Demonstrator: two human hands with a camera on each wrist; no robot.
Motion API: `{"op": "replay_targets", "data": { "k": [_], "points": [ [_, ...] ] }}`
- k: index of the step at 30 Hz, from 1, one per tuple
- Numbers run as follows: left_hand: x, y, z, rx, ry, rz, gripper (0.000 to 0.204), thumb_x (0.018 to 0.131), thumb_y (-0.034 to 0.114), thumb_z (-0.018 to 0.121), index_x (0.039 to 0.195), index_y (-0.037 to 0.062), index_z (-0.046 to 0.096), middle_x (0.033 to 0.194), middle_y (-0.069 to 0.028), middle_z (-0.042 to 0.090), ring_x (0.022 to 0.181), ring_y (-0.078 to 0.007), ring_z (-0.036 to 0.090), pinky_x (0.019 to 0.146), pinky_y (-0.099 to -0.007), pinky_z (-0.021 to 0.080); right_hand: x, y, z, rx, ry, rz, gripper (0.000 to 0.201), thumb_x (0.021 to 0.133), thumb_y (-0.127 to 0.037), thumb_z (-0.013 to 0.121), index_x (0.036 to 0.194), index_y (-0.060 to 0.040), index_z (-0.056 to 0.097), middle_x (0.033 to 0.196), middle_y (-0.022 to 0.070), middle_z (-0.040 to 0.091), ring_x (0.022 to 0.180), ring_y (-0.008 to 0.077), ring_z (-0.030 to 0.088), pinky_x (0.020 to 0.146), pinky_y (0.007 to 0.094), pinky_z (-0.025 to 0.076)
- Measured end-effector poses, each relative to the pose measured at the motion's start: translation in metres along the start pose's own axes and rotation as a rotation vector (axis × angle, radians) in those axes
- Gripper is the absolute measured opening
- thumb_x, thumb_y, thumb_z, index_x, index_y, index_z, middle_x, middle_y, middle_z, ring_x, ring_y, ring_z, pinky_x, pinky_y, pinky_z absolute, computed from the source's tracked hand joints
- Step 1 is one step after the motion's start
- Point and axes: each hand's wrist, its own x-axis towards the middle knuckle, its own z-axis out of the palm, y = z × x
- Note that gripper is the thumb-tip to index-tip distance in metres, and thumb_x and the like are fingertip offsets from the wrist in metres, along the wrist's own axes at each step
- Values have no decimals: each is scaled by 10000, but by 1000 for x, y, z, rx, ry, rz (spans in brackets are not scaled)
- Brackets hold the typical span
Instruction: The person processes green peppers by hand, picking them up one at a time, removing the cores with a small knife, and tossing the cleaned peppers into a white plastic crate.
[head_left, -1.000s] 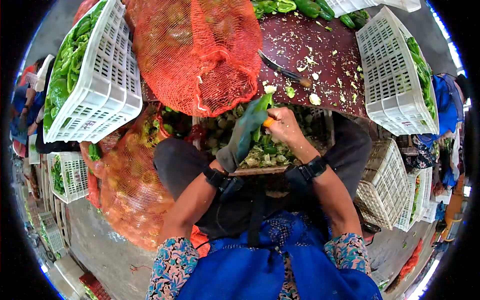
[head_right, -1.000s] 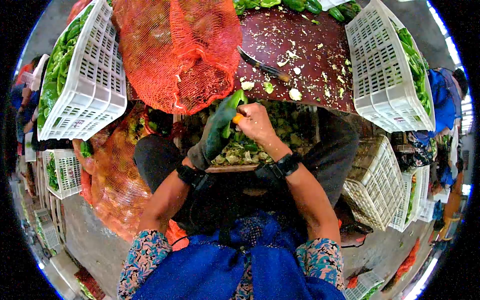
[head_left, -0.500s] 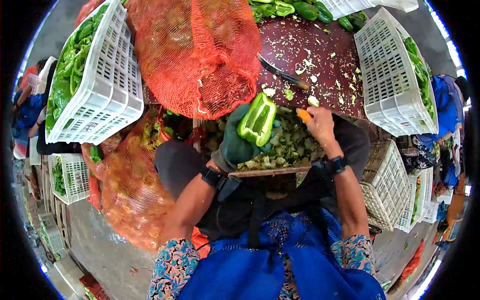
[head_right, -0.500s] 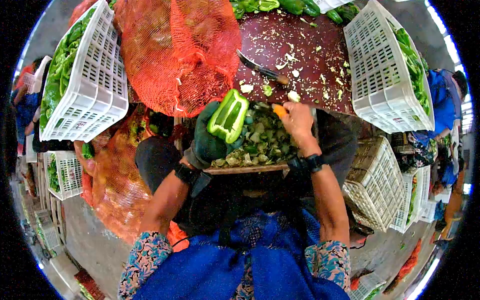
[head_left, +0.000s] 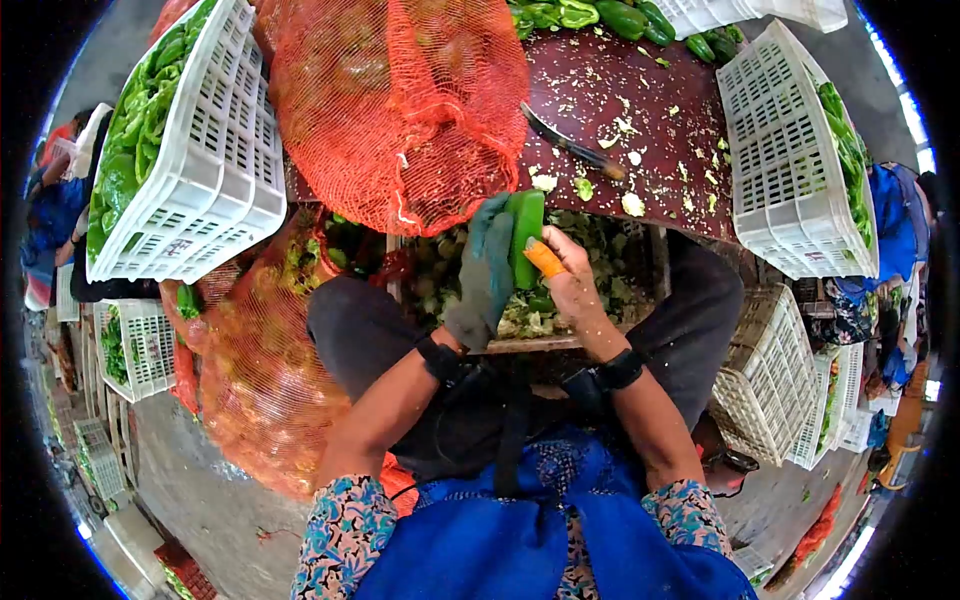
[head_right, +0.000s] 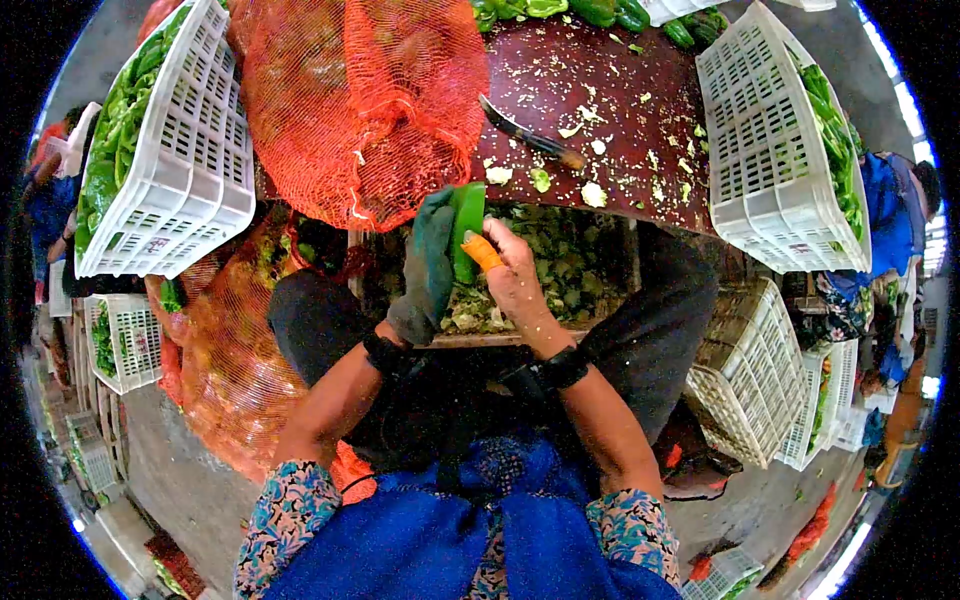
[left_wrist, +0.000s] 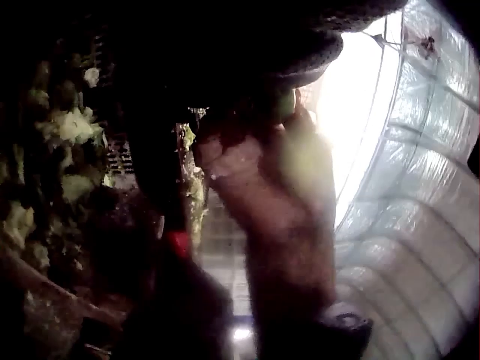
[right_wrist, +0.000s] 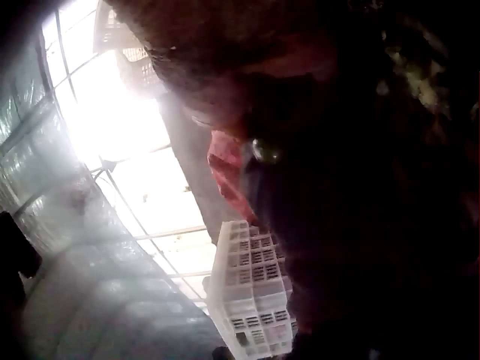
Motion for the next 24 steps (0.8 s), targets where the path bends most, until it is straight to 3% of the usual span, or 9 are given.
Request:
{"op": "replay_targets", "data": {
  "k": [2, 3, 7, 9, 12, 17, 19, 21, 24],
  "points": [
    [-2, 12, 2, -81, -17, -15, 356, 1007, 270, 487, 1278, 40, 511, 1133, -76, 586, 997, -144, 568, 870, -285, 477, -1, -2, -6, 46, -23, 51, 116, 977, -103, 529, 1020, -29, 607, 859, -30, 565, 790, 69, 502, 713, 259, 440],
    [1, 8, 0, -106, -11, -40, 356, 1006, 269, 491, 1279, 41, 514, 1117, -66, 593, 981, -139, 574, 865, -287, 486, -1, 10, -16, 342, -88, 119, 195, 997, -131, 494, 1121, -38, 611, 989, 5, 628, 915, 104, 584, 824, 282, 479],
    [4, 8, -17, -137, 35, -242, 324, 1002, 249, 500, 1258, 54, 534, 1028, -48, 618, 887, -128, 590, 799, -289, 507, 0, 36, -42, 1085, -299, 69, 372, 1002, -135, 464, 1346, 5, 494, 1324, 128, 580, 1219, 255, 567, 1085, 434, 425],
    [2, 28, -9, -176, 158, -326, 299, 994, 224, 500, 1237, 60, 561, 1047, -64, 629, 880, -128, 592, 797, -288, 500, 2, 32, -50, 1046, -310, 82, 372, 1004, -130, 454, 1347, 10, 490, 1317, 131, 583, 1214, 255, 567, 1080, 438, 424],
    [3, 33, -5, -39, 31, 44, 325, 995, 244, 494, 1243, 44, 559, 1115, -90, 612, 974, -164, 584, 883, -323, 480, 0, 29, -54, 969, -292, 148, 390, 998, -132, 456, 1359, 16, 478, 1321, 134, 579, 1214, 260, 565, 1083, 440, 415],
    [6, 47, -4, 824, -410, 809, 558, 962, 315, 526, 1412, 0, 432, 1436, -237, 411, 1330, -378, 403, 1116, -450, 294, -1, 32, -42, 1209, -338, 193, 416, 994, -183, 451, 1365, 2, 473, 1320, 145, 576, 1196, 270, 569, 1048, 447, 436],
    [-9, 12, 5, 478, -309, 467, 567, 962, 328, 540, 1415, 5, 429, 1429, -226, 417, 1333, -367, 405, 1118, -454, 302, 0, 37, -50, 1275, -356, 119, 423, 994, -209, 441, 1366, -10, 472, 1320, 148, 573, 1190, 286, 571, 1038, 455, 442],
    [-23, 7, 8, 582, -317, 326, 596, 917, 291, 617, 1403, 3, 425, 1377, -222, 450, 1272, -393, 447, 1090, -488, 335, 3, 30, -63, 1328, -329, 135, 409, 999, -253, 425, 1333, -32, 508, 1307, 148, 570, 1136, 300, 575, 960, 432, 474],
    [-34, -7, 7, 1148, -444, 543, 577, 897, 259, 641, 1372, 1, 438, 1333, -229, 470, 1229, -409, 461, 1061, -494, 357, 3, 14, -80, 1436, -108, 293, 403, 982, -308, 457, 1271, -45, 558, 1239, 146, 581, 994, 265, 542, 709, 349, 437]
  ]
}}
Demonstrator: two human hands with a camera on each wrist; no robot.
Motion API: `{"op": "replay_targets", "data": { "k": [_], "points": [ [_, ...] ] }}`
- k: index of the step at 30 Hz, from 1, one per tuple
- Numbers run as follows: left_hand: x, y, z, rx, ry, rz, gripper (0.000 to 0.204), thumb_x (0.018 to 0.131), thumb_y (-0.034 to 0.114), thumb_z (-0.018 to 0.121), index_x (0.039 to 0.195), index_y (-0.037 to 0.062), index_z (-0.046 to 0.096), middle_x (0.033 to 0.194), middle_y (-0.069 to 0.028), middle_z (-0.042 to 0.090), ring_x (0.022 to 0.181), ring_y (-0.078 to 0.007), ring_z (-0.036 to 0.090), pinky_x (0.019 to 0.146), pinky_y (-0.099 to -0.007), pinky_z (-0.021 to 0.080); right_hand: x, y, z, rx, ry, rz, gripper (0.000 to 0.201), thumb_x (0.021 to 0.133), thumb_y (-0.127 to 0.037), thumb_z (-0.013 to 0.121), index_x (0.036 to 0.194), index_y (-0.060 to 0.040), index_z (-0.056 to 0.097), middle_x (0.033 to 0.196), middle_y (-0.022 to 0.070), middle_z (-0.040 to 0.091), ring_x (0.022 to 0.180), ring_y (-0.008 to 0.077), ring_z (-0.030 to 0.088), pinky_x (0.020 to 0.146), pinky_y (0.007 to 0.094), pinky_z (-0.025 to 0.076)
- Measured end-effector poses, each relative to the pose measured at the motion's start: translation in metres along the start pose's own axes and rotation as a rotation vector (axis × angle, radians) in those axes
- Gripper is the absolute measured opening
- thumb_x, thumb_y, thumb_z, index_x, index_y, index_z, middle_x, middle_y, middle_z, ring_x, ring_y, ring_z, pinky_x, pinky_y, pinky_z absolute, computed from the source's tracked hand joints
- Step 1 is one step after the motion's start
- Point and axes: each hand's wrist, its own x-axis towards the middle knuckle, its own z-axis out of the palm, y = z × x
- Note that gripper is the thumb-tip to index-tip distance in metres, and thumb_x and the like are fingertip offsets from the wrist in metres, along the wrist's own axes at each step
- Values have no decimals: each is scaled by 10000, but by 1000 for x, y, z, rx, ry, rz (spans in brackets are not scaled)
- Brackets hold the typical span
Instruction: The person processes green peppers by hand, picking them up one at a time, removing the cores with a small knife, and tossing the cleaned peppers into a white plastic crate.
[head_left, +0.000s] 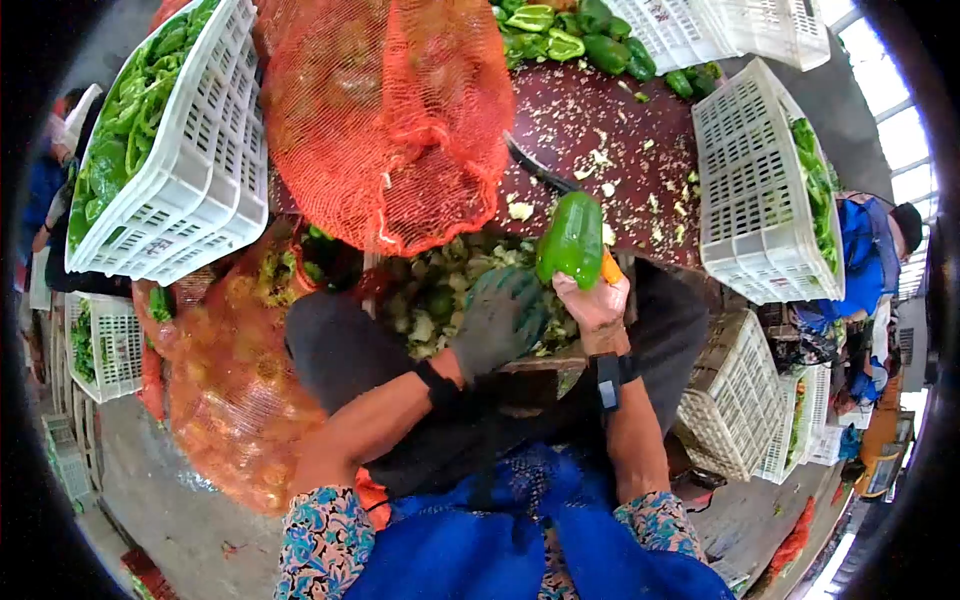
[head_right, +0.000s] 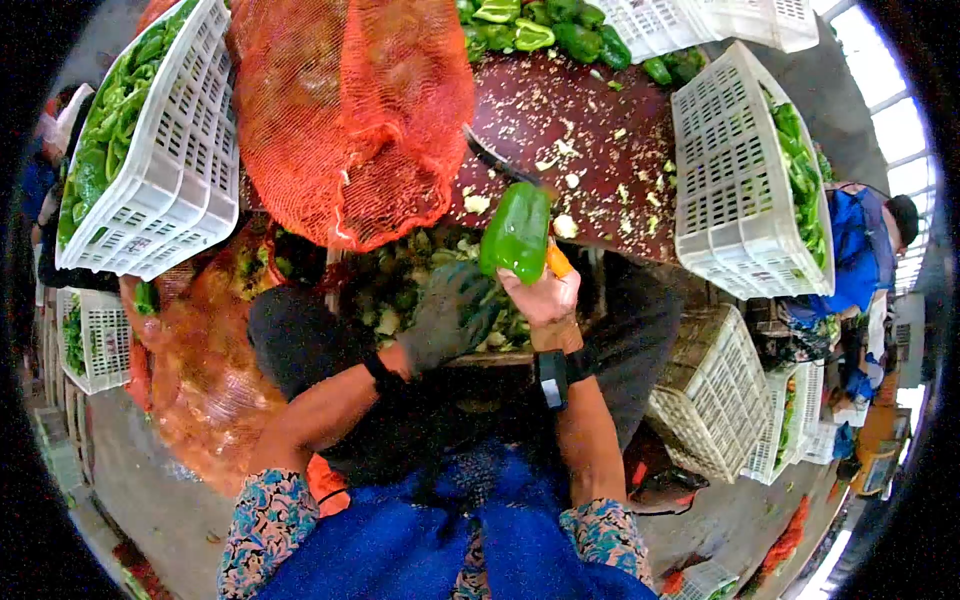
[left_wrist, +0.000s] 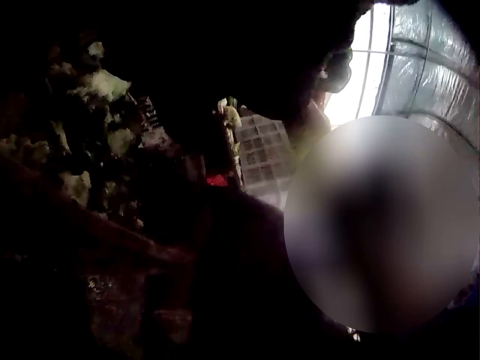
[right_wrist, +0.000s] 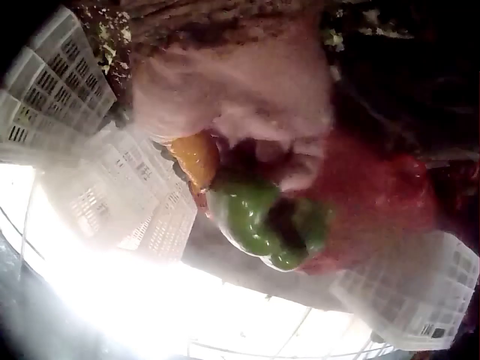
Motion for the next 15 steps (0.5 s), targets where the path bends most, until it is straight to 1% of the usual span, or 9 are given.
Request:
{"op": "replay_targets", "data": {
  "k": [2, 4, 6, 7, 8, 10, 12, 13, 15],
  "points": [
    [12, 2, -8, -110, 120, -71, 536, 875, 201, 644, 1336, -1, 460, 1338, -224, 467, 1230, -400, 451, 1049, -484, 361, -4, -4, 7, -17, 37, -62, 406, 971, -320, 475, 1258, -48, 568, 1221, 143, 588, 969, 264, 542, 687, 346, 433],
    [23, -2, -12, -126, 328, -47, 561, 844, 141, 646, 1343, -11, 441, 1341, -204, 473, 1217, -384, 460, 1029, -481, 371, -5, -7, 2, -46, -102, -61, 401, 958, -330, 498, 1226, -47, 590, 1196, 135, 602, 954, 271, 549, 690, 352, 444],
    [25, 5, -23, -123, 450, 27, 592, 839, 134, 648, 1367, -14, 425, 1375, -209, 451, 1234, -404, 448, 1054, -509, 350, -6, -3, -1, -45, 26, -101, 401, 950, -334, 514, 1212, -42, 595, 1174, 126, 614, 964, 274, 562, 705, 353, 459],
    [28, 9, -34, -122, 475, 84, 599, 839, 137, 649, 1371, -17, 421, 1384, -215, 444, 1239, -409, 444, 1058, -518, 345, -9, -8, -10, 41, -48, 19, 400, 949, -326, 514, 1227, -50, 593, 1204, 123, 613, 1051, 280, 575, 794, 390, 496],
    [31, 13, -46, -118, 499, 142, 606, 839, 139, 649, 1376, -19, 416, 1393, -221, 437, 1243, -413, 441, 1062, -528, 340, -8, -4, -11, -72, 3, -36, 401, 949, -312, 513, 1246, -52, 585, 1223, 124, 608, 1082, 282, 572, 832, 406, 496],
    [33, 21, -62, -106, 316, 213, 672, 826, 172, 684, 1417, 33, 396, 1412, -244, 413, 1276, -435, 417, 1071, -555, 323, -7, 7, -15, -298, 112, -148, 409, 949, -284, 511, 1283, -56, 569, 1263, 124, 598, 1144, 286, 564, 910, 437, 497],
    [36, 24, -65, -100, 141, 264, 711, 816, 180, 702, 1441, 68, 383, 1428, -243, 400, 1294, -449, 401, 1074, -557, 318, -8, 5, -21, -309, -4, -93, 461, 957, -247, 486, 1376, -54, 490, 1338, 138, 557, 1214, 286, 541, 1003, 462, 460],
    [31, 18, -37, -233, 339, 188, 738, 816, 173, 710, 1465, 116, 364, 1358, -226, 488, 1251, -426, 476, 1030, -509, 393, -7, 4, -19, -322, -87, -92, 473, 960, -246, 481, 1393, -56, 472, 1350, 140, 548, 1215, 284, 542, 1008, 463, 456],
    [17, 16, -20, -524, 136, 22, 708, 854, 141, 682, 1473, 88, 343, 1394, -223, 468, 1288, -369, 473, 1059, -483, 388, -3, -1, -19, -295, -129, -72, 475, 968, -265, 473, 1396, -58, 465, 1340, 146, 546, 1162, 286, 551, 948, 440, 467]
  ]
}}
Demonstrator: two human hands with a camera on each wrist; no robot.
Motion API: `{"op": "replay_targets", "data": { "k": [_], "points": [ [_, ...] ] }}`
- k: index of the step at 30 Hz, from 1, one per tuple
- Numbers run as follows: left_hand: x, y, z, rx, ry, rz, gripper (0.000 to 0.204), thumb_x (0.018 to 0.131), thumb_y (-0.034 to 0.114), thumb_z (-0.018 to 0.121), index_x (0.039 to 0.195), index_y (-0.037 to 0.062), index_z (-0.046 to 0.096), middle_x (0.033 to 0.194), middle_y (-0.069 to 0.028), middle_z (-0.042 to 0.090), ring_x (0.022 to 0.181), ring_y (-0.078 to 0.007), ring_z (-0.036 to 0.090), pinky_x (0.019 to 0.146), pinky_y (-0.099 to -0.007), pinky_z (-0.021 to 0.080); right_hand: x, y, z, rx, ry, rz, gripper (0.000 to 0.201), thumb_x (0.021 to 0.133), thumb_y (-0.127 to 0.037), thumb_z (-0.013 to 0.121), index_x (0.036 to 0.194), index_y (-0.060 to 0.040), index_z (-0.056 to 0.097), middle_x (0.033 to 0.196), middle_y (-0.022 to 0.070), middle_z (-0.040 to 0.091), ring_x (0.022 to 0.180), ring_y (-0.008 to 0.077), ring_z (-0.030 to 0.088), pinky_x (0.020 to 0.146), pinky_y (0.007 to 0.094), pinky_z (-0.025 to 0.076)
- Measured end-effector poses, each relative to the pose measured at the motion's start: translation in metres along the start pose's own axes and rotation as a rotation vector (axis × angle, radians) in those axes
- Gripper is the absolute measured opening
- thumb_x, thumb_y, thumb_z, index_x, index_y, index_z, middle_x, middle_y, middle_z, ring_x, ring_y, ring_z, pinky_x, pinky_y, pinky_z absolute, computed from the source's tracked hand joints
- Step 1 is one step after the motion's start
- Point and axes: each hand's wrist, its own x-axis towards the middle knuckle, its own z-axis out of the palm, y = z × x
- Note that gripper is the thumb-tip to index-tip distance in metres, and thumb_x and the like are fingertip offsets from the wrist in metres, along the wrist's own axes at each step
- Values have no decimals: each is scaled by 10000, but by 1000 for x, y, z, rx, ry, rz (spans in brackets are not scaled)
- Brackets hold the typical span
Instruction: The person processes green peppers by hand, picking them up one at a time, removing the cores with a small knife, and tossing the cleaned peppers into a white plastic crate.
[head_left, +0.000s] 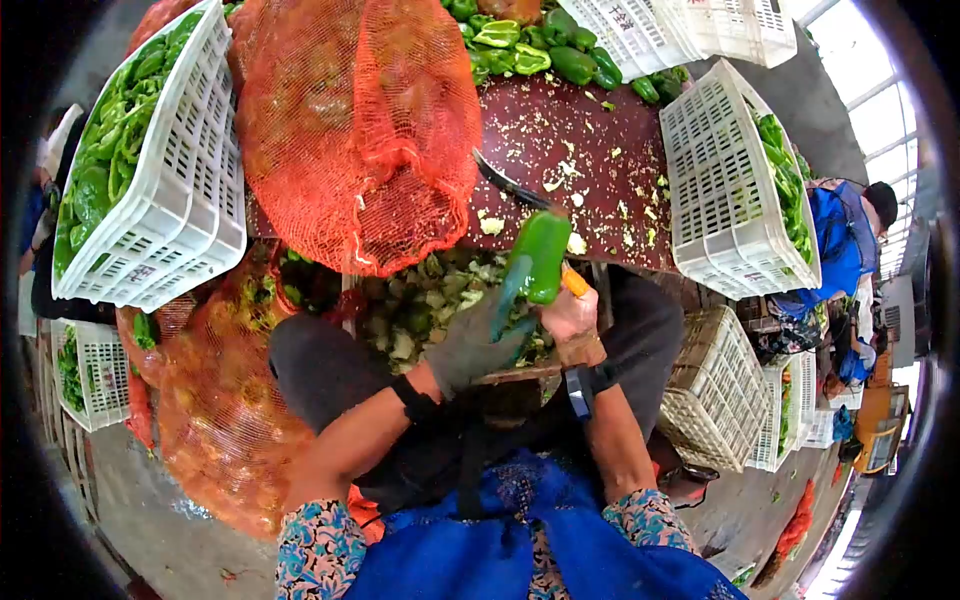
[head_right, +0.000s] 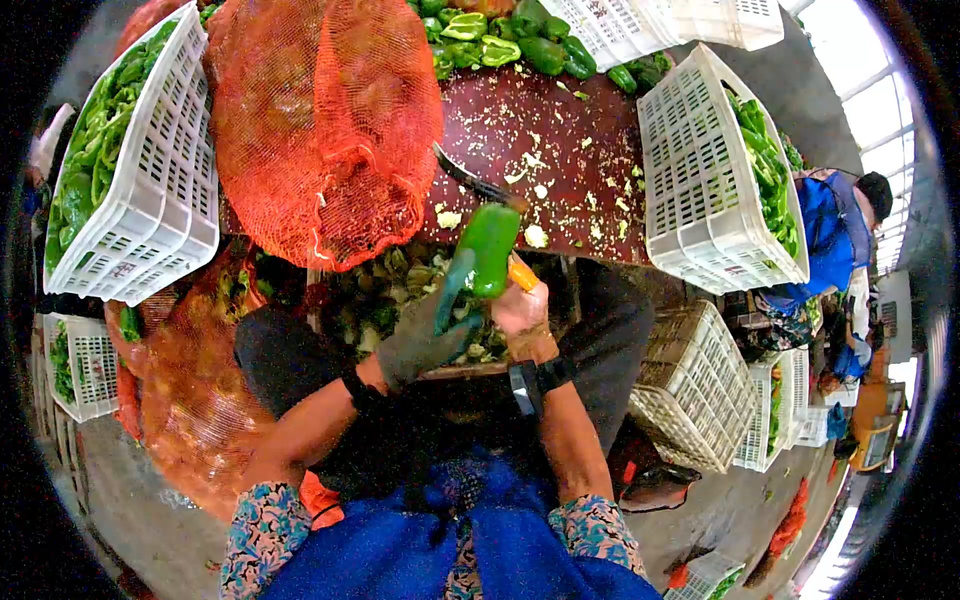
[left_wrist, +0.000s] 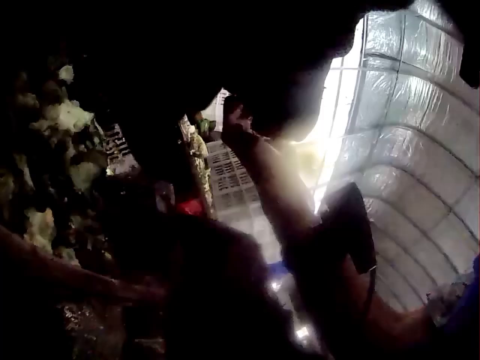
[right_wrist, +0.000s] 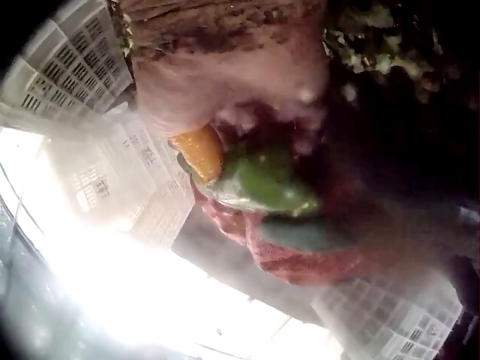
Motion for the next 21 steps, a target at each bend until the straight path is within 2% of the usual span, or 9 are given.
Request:
{"op": "replay_targets", "data": {
  "k": [2, 4, 9, 11, 13, 15, 16, 18, 21],
  "points": [
    [-4, 4, -4, -39, -124, -187, 617, 927, 131, 609, 1473, 60, 328, 1352, -217, 513, 1199, -278, 569, 1019, -430, 441, -6, -2, -16, 88, 93, 29, 463, 978, -306, 467, 1368, -58, 485, 1297, 152, 560, 1053, 293, 569, 820, 390, 497],
    [7, 8, -12, -114, -167, -598, 586, 938, 118, 584, 1463, 45, 334, 1338, -217, 520, 1173, -264, 577, 993, -420, 456, -12, 0, -20, 231, 222, 35, 454, 985, -357, 462, 1314, -50, 520, 1228, 157, 577, 910, 279, 561, 655, 314, 476],
    [9, 0, -12, 408, 227, 151, 551, 900, 122, 615, 1408, 69, 409, 1282, -207, 499, 1205, -363, 507, 1004, -447, 438, -16, 9, -19, 223, 208, 14, 400, 993, -306, 466, 1283, -42, 542, 1218, 143, 601, 983, 279, 593, 800, 372, 510],
    [20, 9, -16, 462, 98, 328, 563, 843, 220, 667, 1347, 70, 467, 1297, -200, 488, 1206, -426, 484, 1043, -512, 389, -13, 21, -5, -40, 418, -153, 371, 997, -274, 458, 1273, -43, 547, 1212, 130, 617, 1041, 277, 604, 890, 402, 507],
    [21, 10, -13, 560, -8, 445, 567, 826, 262, 677, 1321, 60, 488, 1319, -205, 481, 1214, -427, 480, 1055, -534, 365, -17, 19, 6, 20, 355, -125, 338, 994, -249, 458, 1246, -49, 563, 1206, 118, 630, 1099, 261, 598, 958, 422, 477],
    [14, 2, -11, 591, 24, 172, 540, 847, 264, 665, 1311, 39, 504, 1301, -209, 492, 1220, -415, 476, 1050, -504, 373, -11, 15, 15, 75, 471, -218, 347, 985, -279, 481, 1229, -50, 572, 1189, 115, 623, 1033, 267, 603, 876, 399, 503],
    [11, -5, -9, 585, 2, -1, 531, 855, 262, 658, 1310, 33, 504, 1295, -210, 496, 1224, -410, 474, 1046, -492, 379, -13, 1, 2, 299, 239, 29, 372, 968, -327, 504, 1202, -46, 577, 1119, 99, 602, 876, 237, 558, 727, 335, 481],
    [-6, -36, 0, 558, -96, -306, 560, 869, 250, 617, 1350, 5, 473, 1367, -231, 453, 1237, -392, 455, 1048, -484, 356, -15, -6, 2, 325, 227, -10, 394, 960, -353, 511, 1195, -43, 574, 1076, 91, 581, 806, 211, 500, 669, 307, 441],
    [10, -17, -8, 466, 172, 47, 635, 848, 175, 634, 1411, -10, 410, 1382, -231, 447, 1228, -402, 461, 1049, -492, 357, -22, -10, -2, 265, 218, -40, 390, 953, -356, 515, 1169, -40, 586, 1033, 94, 591, 755, 199, 489, 631, 275, 431]
  ]
}}
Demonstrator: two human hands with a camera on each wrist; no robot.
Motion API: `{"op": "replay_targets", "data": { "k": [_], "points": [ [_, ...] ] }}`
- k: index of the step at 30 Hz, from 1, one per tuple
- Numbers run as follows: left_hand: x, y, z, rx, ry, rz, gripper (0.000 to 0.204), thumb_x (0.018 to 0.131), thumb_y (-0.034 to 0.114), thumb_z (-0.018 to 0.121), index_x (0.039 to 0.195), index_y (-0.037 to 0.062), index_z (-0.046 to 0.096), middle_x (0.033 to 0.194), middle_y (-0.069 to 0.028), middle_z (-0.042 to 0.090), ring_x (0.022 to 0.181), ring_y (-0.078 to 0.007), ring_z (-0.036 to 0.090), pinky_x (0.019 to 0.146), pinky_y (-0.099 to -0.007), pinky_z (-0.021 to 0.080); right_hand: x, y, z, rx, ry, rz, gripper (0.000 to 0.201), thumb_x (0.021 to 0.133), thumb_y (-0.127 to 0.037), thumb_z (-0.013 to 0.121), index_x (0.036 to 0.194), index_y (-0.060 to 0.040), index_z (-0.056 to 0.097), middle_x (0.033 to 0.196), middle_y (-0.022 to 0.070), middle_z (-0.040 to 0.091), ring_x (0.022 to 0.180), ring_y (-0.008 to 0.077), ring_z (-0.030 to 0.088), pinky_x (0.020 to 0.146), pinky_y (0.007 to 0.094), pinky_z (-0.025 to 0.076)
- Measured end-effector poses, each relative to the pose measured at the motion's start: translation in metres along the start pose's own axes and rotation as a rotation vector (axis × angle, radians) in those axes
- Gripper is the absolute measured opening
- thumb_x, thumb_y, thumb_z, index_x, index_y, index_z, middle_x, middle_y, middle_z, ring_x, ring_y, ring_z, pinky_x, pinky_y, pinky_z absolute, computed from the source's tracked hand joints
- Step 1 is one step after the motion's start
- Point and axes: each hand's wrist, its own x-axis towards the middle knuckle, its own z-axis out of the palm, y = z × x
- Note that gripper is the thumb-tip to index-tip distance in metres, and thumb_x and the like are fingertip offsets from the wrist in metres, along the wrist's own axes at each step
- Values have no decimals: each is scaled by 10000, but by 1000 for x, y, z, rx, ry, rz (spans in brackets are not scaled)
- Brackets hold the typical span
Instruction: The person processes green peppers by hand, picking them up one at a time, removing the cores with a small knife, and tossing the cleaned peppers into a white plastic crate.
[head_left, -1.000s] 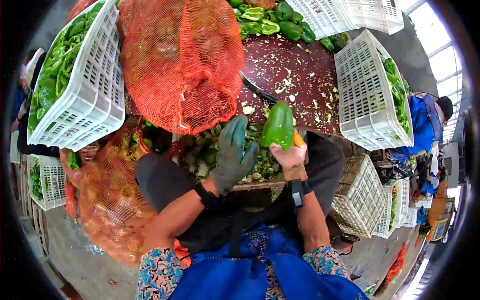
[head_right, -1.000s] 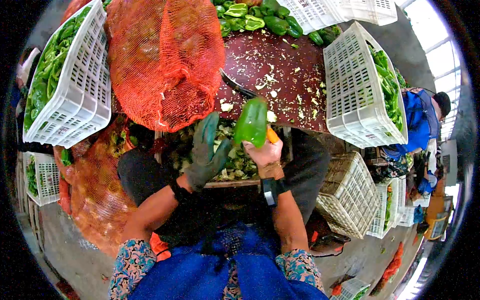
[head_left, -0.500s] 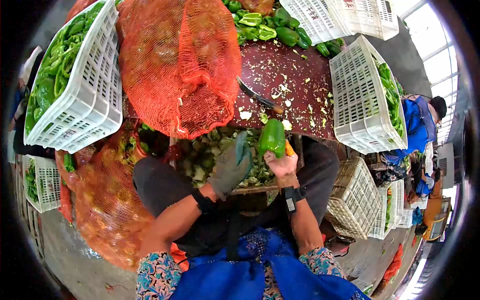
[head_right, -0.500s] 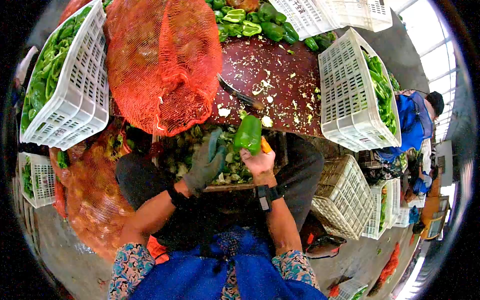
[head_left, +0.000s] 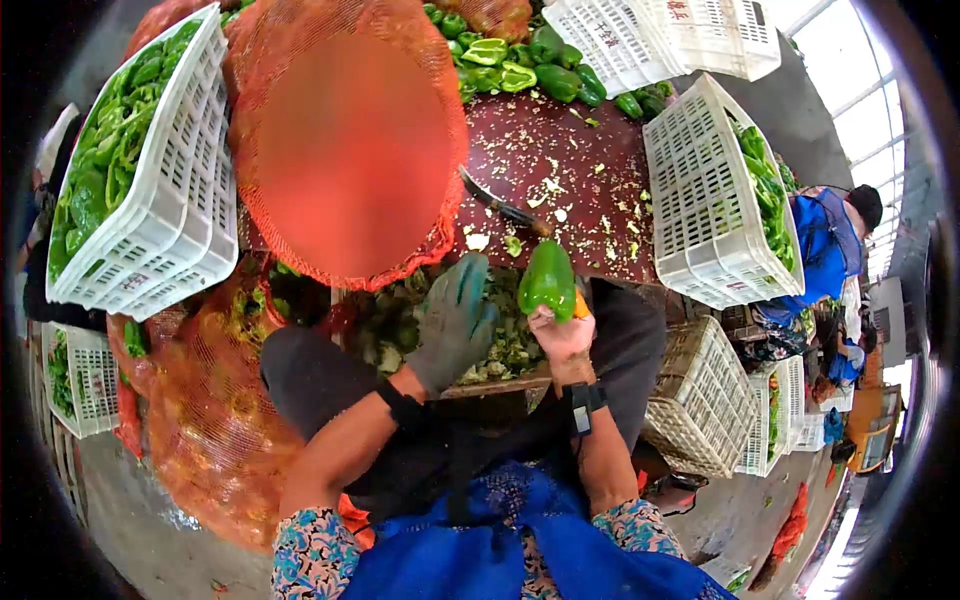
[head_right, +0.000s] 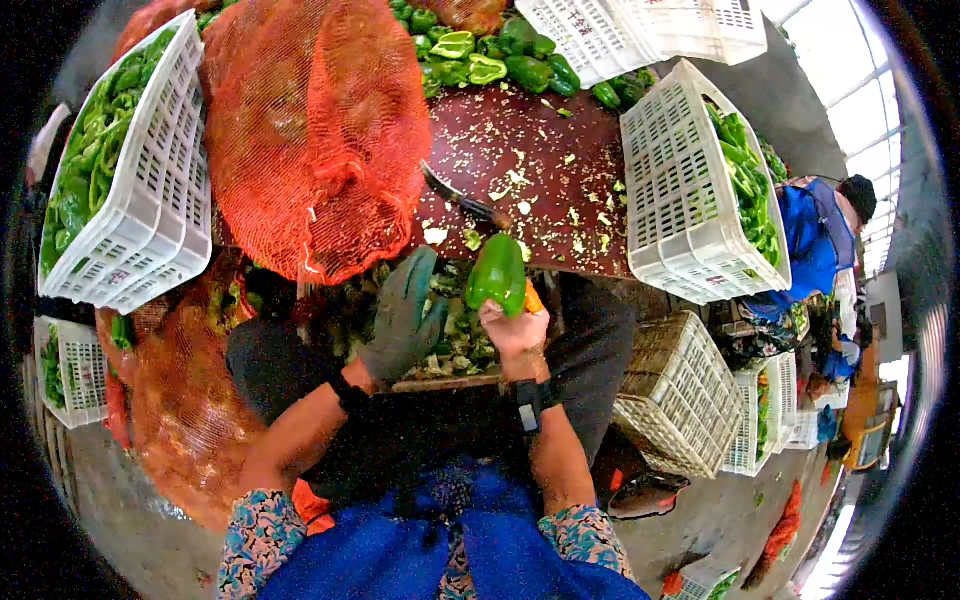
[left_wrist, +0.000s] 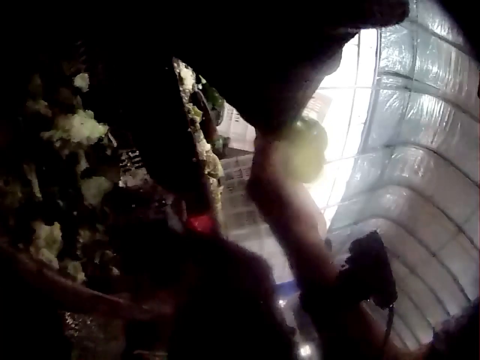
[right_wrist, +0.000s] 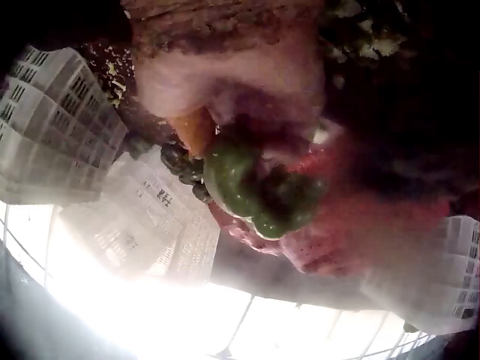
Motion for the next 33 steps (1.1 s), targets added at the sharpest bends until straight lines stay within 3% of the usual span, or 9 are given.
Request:
{"op": "replay_targets", "data": {
  "k": [4, 7, 12, 19, 24, 25, 28, 30, 33],
  "points": [
    [14, 28, -23, -258, -144, 275, 720, 815, 106, 665, 1451, -17, 352, 1422, -222, 416, 1246, -401, 457, 1058, -513, 354, 1, 12, -7, -95, 154, -97, 352, 946, -343, 516, 1131, -61, 618, 1031, 113, 641, 753, 234, 556, 603, 284, 450],
    [-16, 12, -1, 6, -459, -66, 528, 831, 189, 686, 1311, 32, 530, 1233, -225, 578, 1138, -420, 554, 989, -529, 425, -8, 5, 26, 57, 9, -20, 312, 946, -302, 516, 1117, -64, 624, 1063, 88, 648, 826, 230, 570, 664, 338, 467],
    [-19, -13, 10, -52, -86, 175, 306, 808, 142, 637, 1100, 53, 603, 898, -189, 594, 863, -390, 569, 736, -500, 445, -43, -41, 95, -423, 5, -417, 394, 937, -224, 557, 1278, -27, 552, 1262, 101, 600, 1160, 262, 569, 1033, 436, 430],
    [-20, -3, 7, -182, -512, -80, 312, 859, 174, 620, 1139, 39, 606, 995, -204, 603, 923, -402, 569, 781, -485, 458, -78, -208, 187, -675, 118, -915, 477, 931, -216, 551, 1356, -5, 502, 1325, 131, 573, 1177, 277, 566, 1050, 427, 425],
    [-45, -31, 25, -11, -481, 88, 390, 882, 220, 638, 1238, 67, 594, 1127, -188, 627, 1036, -364, 586, 873, -490, 465, -8, -433, 222, -715, -168, -952, 305, 991, -289, 513, 1177, -66, 605, 1060, 91, 685, 978, 213, 657, 843, 347, 521],
    [-47, -34, 28, -6, -522, 58, 394, 884, 220, 636, 1246, 70, 593, 1147, -187, 627, 1050, -365, 585, 884, -490, 465, 7, -454, 241, -765, 232, -1022, 291, 1005, -304, 497, 1130, -64, 602, 1050, 104, 683, 1001, 203, 653, 864, 354, 514],
    [-37, -40, 30, -109, -610, -162, 385, 889, 210, 625, 1247, 71, 601, 1180, -182, 626, 1080, -373, 582, 911, -484, 463, 36, -450, 241, -754, 485, -1004, 212, 1000, -242, 469, 924, -87, 592, 775, 49, 669, 586, 139, 606, 523, 235, 491],
    [-34, -37, 26, -206, -579, -228, 372, 887, 207, 620, 1234, 72, 612, 1180, -183, 627, 1091, -376, 581, 927, -477, 458, 46, -448, 207, -924, 159, -766, 183, 972, -191, 495, 919, -67, 620, 767, 44, 659, 575, 112, 602, 456, 203, 400],
    [-52, -67, 43, -146, -549, -163, 361, 877, 223, 628, 1211, 87, 632, 1176, -185, 631, 1078, -372, 588, 952, -468, 446, 43, -306, 208, -1296, 460, -1200, 139, 941, -116, 536, 975, -58, 657, 805, 32, 665, 616, 107, 619, 484, 203, 412]
  ]
}}
